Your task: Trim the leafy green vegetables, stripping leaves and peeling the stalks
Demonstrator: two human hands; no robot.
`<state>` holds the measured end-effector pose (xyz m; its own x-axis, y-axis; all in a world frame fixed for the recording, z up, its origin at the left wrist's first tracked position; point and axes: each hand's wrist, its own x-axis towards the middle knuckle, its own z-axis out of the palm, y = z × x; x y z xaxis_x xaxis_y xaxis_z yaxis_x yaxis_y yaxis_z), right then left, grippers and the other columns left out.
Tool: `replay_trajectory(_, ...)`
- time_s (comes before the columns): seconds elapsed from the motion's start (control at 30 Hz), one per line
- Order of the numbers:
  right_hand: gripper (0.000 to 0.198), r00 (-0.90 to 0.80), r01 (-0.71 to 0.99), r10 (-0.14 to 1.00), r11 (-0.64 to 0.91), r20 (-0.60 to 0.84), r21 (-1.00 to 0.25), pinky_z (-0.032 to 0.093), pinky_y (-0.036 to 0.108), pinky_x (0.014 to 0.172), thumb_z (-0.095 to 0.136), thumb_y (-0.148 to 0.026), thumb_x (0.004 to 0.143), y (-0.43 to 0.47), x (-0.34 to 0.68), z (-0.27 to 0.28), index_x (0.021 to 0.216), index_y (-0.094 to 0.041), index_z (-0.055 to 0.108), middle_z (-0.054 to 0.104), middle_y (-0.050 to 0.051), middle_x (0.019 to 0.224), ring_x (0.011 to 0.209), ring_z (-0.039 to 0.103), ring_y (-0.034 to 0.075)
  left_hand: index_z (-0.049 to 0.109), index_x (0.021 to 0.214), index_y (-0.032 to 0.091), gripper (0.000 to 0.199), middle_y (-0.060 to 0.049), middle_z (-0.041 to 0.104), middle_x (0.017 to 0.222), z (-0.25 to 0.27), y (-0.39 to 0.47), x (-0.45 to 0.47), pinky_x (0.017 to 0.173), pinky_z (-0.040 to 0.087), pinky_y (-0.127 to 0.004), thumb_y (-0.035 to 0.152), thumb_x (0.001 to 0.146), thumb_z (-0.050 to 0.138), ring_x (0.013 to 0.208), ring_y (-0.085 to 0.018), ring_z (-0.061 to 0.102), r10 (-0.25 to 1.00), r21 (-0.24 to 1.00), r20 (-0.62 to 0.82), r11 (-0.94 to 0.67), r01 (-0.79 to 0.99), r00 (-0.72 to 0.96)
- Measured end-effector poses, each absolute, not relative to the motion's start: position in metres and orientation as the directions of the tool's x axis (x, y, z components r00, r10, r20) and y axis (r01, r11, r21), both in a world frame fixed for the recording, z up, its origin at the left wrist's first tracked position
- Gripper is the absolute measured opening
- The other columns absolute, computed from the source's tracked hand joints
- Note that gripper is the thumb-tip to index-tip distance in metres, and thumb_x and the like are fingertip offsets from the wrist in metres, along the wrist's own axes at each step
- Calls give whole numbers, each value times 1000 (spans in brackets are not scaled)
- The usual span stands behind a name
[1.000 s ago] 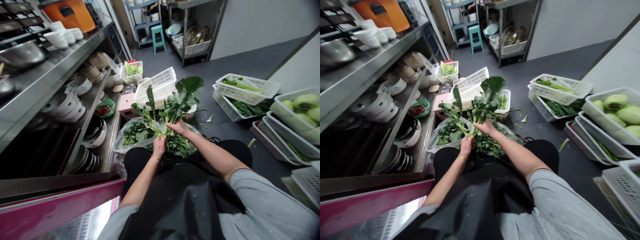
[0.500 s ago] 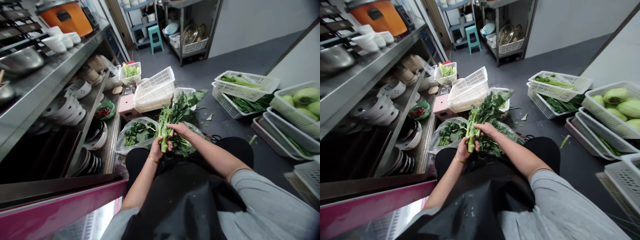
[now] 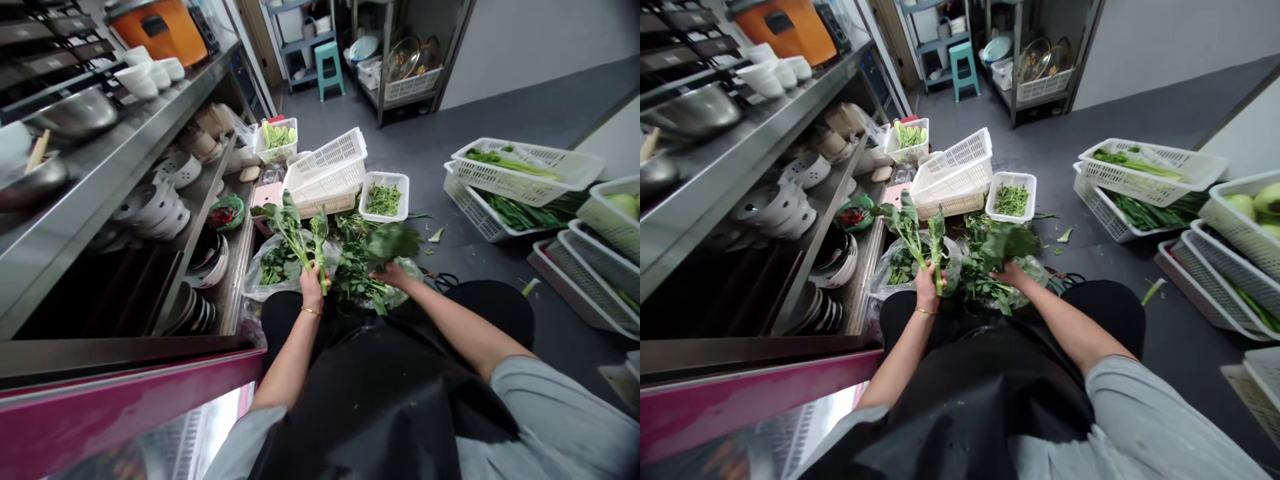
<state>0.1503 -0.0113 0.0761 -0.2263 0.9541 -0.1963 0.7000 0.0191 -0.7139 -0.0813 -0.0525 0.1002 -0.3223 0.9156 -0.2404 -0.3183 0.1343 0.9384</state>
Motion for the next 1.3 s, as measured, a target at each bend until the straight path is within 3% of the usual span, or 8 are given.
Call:
replay_trajectory(0.2,41,-291,732,888,-33,-357,-681,48,27,61,63,-53,75,28,137,106,88,-14,68,67,7,67,63,63,19,46,103,20,35,5,57,59,96,-65,-65,37,35,-18,43,78,57,39,-8,50,949,979,-123,68,-191,-292)
replay_trajectory(0.3,49,-380,650,912,141,-158,-747,45,23,59,37,-53,92,35,100,137,97,-14,65,69,8,76,63,64,16,49,101,20,38,3,58,59,101,-68,-53,38,36,-19,44,75,62,40,-9,49,961,978,-116,66,-197,-251)
replay_trajectory(0.4,41,-381,780,920,373,93,-502,43,25,62,39,-40,93,15,73,150,88,-11,67,69,14,84,73,64,19,49,95,19,35,4,55,56,106,-64,-46,36,33,-19,43,73,62,38,-9,47,945,919,-263,184,-349,-193)
replay_trajectory(0.53,28,-664,599,723,667,191,-444,41,25,63,48,-34,85,-30,72,137,83,-14,67,68,11,85,74,62,18,52,83,16,25,5,49,55,111,-58,-56,36,30,-16,36,72,59,38,-6,43,889,749,-435,271,-605,-140)
replay_trajectory(0.7,36,-457,447,883,127,-104,-885,43,23,54,37,-35,89,-11,97,133,82,-13,66,62,4,63,57,57,14,57,99,15,35,3,47,56,116,-66,-81,31,18,-14,40,77,50,35,-4,32,864,514,-392,490,-704,315)
replay_trajectory(0.83,39,-463,256,873,-34,-154,-966,43,25,48,34,-39,92,20,92,149,88,-11,61,60,4,60,51,55,15,56,101,15,37,-1,54,59,121,-71,-75,33,27,-17,43,78,49,36,-8,40,844,570,-391,536,-623,367)
replay_trajectory(1.1,23,-502,753,831,556,238,-352,43,26,60,41,-17,87,-27,80,137,98,-8,59,62,15,91,73,60,19,43,85,20,30,2,56,58,123,-68,-47,35,30,-16,40,75,64,37,-8,45,873,682,-486,411,-606,45)
replay_trajectory(1.3,11,-584,721,811,536,31,-440,43,25,59,56,-19,81,-49,110,105,88,-12,62,64,11,79,68,60,17,42,87,22,35,3,56,61,125,-59,-77,36,29,-16,46,75,64,40,-7,45,924,759,-376,263,-596,-72)
